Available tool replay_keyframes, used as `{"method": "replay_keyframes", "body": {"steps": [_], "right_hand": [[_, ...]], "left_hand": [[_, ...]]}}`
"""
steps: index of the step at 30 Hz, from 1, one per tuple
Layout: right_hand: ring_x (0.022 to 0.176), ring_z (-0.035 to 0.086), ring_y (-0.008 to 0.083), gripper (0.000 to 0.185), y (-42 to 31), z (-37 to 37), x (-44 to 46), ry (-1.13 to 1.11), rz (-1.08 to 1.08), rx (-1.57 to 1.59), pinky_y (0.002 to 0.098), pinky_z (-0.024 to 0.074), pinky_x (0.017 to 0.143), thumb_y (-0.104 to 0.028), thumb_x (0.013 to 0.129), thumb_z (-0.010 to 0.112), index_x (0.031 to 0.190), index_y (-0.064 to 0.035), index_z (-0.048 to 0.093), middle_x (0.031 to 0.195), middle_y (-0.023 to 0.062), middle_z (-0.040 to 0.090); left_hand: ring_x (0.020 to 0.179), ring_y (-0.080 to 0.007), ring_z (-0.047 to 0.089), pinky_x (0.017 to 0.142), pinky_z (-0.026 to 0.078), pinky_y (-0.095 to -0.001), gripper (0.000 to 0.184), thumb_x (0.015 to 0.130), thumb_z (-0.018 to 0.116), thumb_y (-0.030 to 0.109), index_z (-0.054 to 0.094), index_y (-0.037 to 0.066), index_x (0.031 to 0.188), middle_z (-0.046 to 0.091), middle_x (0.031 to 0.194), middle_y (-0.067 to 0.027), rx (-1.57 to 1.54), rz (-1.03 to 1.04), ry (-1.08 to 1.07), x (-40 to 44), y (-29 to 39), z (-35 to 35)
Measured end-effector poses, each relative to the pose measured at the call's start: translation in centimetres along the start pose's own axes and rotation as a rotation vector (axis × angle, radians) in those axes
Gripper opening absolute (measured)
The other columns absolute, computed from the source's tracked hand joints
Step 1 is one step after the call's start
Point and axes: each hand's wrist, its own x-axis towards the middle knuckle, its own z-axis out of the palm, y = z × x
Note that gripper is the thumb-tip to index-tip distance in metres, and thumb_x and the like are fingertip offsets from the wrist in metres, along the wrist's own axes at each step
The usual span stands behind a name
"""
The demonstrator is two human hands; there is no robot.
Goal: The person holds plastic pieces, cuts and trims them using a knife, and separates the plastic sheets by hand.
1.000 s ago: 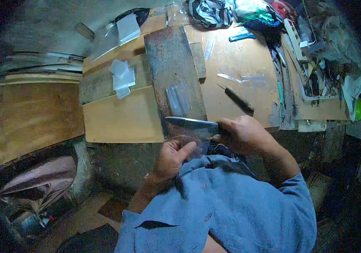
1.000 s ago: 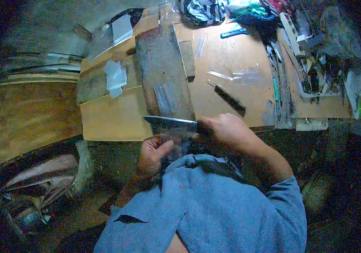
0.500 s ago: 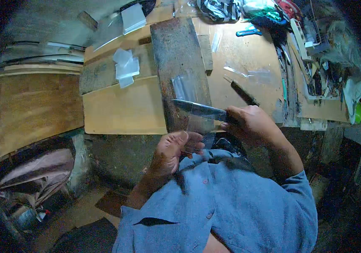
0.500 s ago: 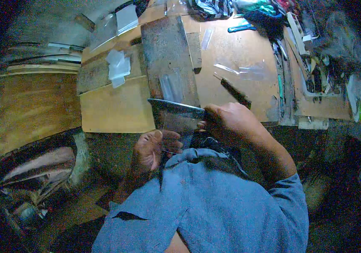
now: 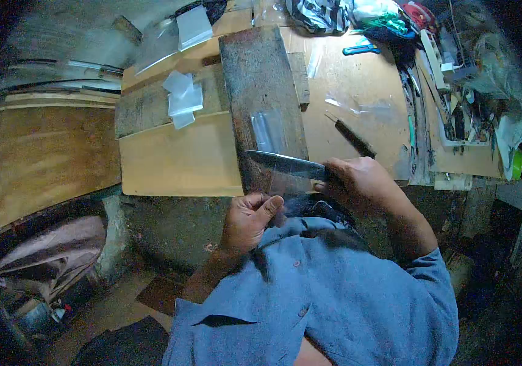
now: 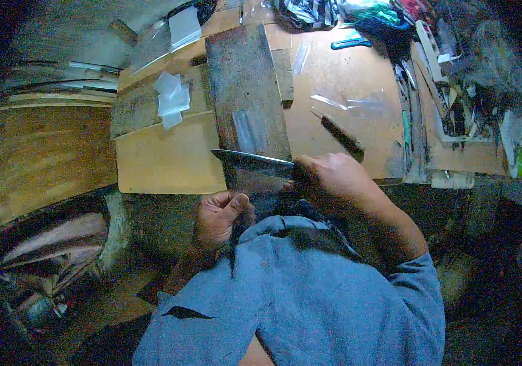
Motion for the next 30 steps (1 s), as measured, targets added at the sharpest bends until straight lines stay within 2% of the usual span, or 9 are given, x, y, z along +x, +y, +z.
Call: {"method": "replay_keyframes", "body": {"steps": [3, 7, 9, 15, 18, 22, 24, 27, 30], "right_hand": [[0.072, 0.061, 0.0389, 0.032, -0.6, -0.7, 0.0, -0.047, 0.021, -0.012, 0.0463, 0.0478, 0.061, -0.035, 0.082, 0.06, 0.093, -0.0054, 0.057, 0.076, 0.0191, 0.062], [0.074, 0.06, 0.0387, 0.033, -1.0, -0.9, 0.1, -0.116, 0.064, -0.059, 0.0444, 0.048, 0.064, -0.033, 0.082, 0.061, 0.096, -0.0036, 0.058, 0.079, 0.0199, 0.062], [0.074, 0.06, 0.0387, 0.032, -0.9, -0.7, 0.1, -0.117, 0.048, -0.056, 0.0446, 0.048, 0.064, -0.032, 0.081, 0.061, 0.096, -0.0038, 0.058, 0.078, 0.0196, 0.062], [0.073, 0.06, 0.0382, 0.028, -0.5, -0.4, 0.0, -0.07, 0.007, -0.065, 0.0454, 0.0478, 0.063, -0.029, 0.08, 0.063, 0.092, -0.0045, 0.057, 0.076, 0.0179, 0.061], [0.073, 0.06, 0.0379, 0.028, -0.2, -0.1, -0.1, -0.077, -0.006, -0.059, 0.0454, 0.0478, 0.062, -0.03, 0.081, 0.062, 0.091, -0.0047, 0.057, 0.076, 0.0175, 0.061], [0.072, 0.06, 0.0371, 0.028, -0.5, -0.2, -0.1, -0.119, 0.003, -0.086, 0.0449, 0.0477, 0.061, -0.032, 0.082, 0.061, 0.089, -0.005, 0.056, 0.075, 0.0174, 0.061], [0.071, 0.06, 0.0371, 0.028, 0.0, 0.4, -0.2, -0.113, -0.018, -0.096, 0.0451, 0.0475, 0.061, -0.032, 0.082, 0.06, 0.089, -0.0051, 0.056, 0.075, 0.0174, 0.061], [0.071, 0.06, 0.0372, 0.029, -0.4, 0.0, -0.4, -0.108, -0.026, -0.095, 0.0452, 0.0474, 0.06, -0.033, 0.082, 0.06, 0.09, -0.0053, 0.056, 0.075, 0.0175, 0.061], [0.071, 0.06, 0.0374, 0.029, -0.5, -0.2, -0.5, -0.112, -0.016, -0.108, 0.0453, 0.0473, 0.06, -0.033, 0.082, 0.06, 0.092, -0.0056, 0.056, 0.075, 0.0175, 0.061]], "left_hand": [[0.065, -0.01, 0.058, 0.063, 0.048, -0.0244, 0.021, 0.086, 0.065, 0.02, 0.063, 0.0, 0.081, 0.064, 0.072, -0.0042, 0.003, 0.103, -0.079, 0.3, -0.8, -0.6], [0.069, -0.0093, 0.058, 0.066, 0.048, -0.0237, 0.015, 0.084, 0.066, 0.015, 0.062, 0.0, 0.086, 0.064, 0.076, -0.0041, 0.054, 0.087, -0.022, 0.3, 0.6, 0.5], [0.073, -0.0091, 0.058, 0.068, 0.048, -0.0237, 0.012, 0.083, 0.066, 0.009, 0.061, 0.0, 0.09, 0.064, 0.08, -0.0042, 0.043, 0.05, -0.014, 0.2, 1.3, 0.9], [0.076, -0.0101, 0.059, 0.071, 0.049, -0.0245, 0.01, 0.082, 0.063, 0.002, 0.06, 0.001, 0.092, 0.064, 0.083, -0.0045, 0.007, 0.078, -0.042, 0.4, 0.4, 0.6], [0.077, -0.0105, 0.06, 0.073, 0.049, -0.0247, 0.014, 0.082, 0.063, 0.0, 0.06, 0.001, 0.096, 0.064, 0.086, -0.0047, 0.057, 0.184, -0.077, 0.4, 0.5, 0.8], [0.078, -0.0112, 0.06, 0.074, 0.049, -0.0257, 0.016, 0.082, 0.063, 0.001, 0.059, 0.0, 0.098, 0.064, 0.088, -0.0052, 0.052, 0.15, -0.08, 0.2, 1.6, 1.4], [0.077, -0.0117, 0.06, 0.074, 0.049, -0.0261, 0.013, 0.083, 0.062, 0.003, 0.06, -0.001, 0.096, 0.064, 0.086, -0.0056, -0.102, 0.023, -0.055, 0.4, 1.1, 1.0], [0.076, -0.0119, 0.06, 0.072, 0.049, -0.0261, 0.01, 0.084, 0.062, 0.004, 0.061, -0.001, 0.092, 0.064, 0.083, -0.0059, 0.022, 0.112, -0.016, 0.6, 0.7, 0.9], [0.076, -0.0118, 0.06, 0.071, 0.049, -0.0258, 0.008, 0.084, 0.063, 0.004, 0.061, -0.001, 0.089, 0.064, 0.08, -0.006, 0.011, 0.108, 0.001, 0.4, 0.9, 1.1]]}}
